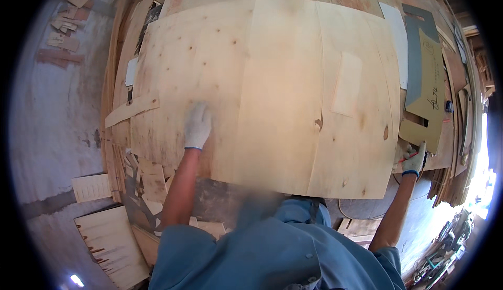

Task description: The person places a cardboard template on a large wooden board and uses a red pencil to trace its outline. They then remove the template and continue marking the wood with the pencil.

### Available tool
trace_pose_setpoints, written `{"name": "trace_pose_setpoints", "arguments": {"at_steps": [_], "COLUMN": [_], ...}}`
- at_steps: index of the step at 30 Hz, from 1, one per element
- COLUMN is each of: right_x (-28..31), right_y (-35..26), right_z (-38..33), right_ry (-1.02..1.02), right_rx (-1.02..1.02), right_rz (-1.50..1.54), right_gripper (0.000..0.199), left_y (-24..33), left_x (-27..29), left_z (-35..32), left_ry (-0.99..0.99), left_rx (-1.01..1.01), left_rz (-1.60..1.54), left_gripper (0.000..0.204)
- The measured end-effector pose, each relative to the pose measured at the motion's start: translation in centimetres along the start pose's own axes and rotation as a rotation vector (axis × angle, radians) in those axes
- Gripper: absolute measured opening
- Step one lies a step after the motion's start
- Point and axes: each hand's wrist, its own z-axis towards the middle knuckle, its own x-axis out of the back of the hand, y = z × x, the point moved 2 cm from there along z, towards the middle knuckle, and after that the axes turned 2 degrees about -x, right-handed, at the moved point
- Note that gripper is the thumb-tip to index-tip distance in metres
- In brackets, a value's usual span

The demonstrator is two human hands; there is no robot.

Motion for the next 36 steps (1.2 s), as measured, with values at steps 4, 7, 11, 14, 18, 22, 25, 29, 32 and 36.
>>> {"name": "trace_pose_setpoints", "arguments": {"at_steps": [4,7,11,14,18,22,25,29,32,36], "right_x": [-1.2,-2.2,-4.7,-9.5,-13.9,-14.2,-13.6,-16.1,-18.1,-20.1], "right_y": [-2.7,-5.8,-10.8,-13.2,-8.0,-8.3,-5.9,-0.5,3.1,9.5], "right_z": [-1.2,-1.0,-2.1,-9.1,-15.5,-26.4,-31.7,-36.9,-40.7,-45.9], "right_ry": [0.051,-0.019,-0.120,-0.154,-0.132,-0.240,-0.261,-0.373,-0.470,-0.243], "right_rx": [0.157,0.151,0.241,0.357,0.391,0.427,0.432,0.406,0.316,0.109], "right_rz": [-0.102,-0.033,0.059,0.031,0.170,0.142,0.174,0.198,0.241,0.238], "right_gripper": [0.039,0.033,0.030,0.031,0.027,0.037,0.032,0.031,0.032,0.026], "left_y": [-4.2,-7.1,-19.9,-32.2,-56.7,-56.9,-50.2,-44.3,-39.7,-21.8], "left_x": [1.4,3.6,2.9,5.3,22.6,18.1,16.0,16.0,13.0,11.6], "left_z": [4.4,7.7,6.7,3.0,-6.0,-13.0,-13.5,-11.2,-8.1,-3.2], "left_ry": [-0.051,-0.227,-0.012,-0.272,-0.055,-0.340,-0.136,0.100,-0.029,-0.027], "left_rx": [-0.172,-0.068,-0.211,0.072,1.037,0.863,0.885,0.552,0.310,0.276], "left_rz": [0.356,0.459,0.566,0.589,0.125,0.347,0.113,0.150,0.248,-0.181], "left_gripper": [0.038,0.038,0.030,0.032,0.055,0.057,0.054,0.054,0.051,0.048]}}
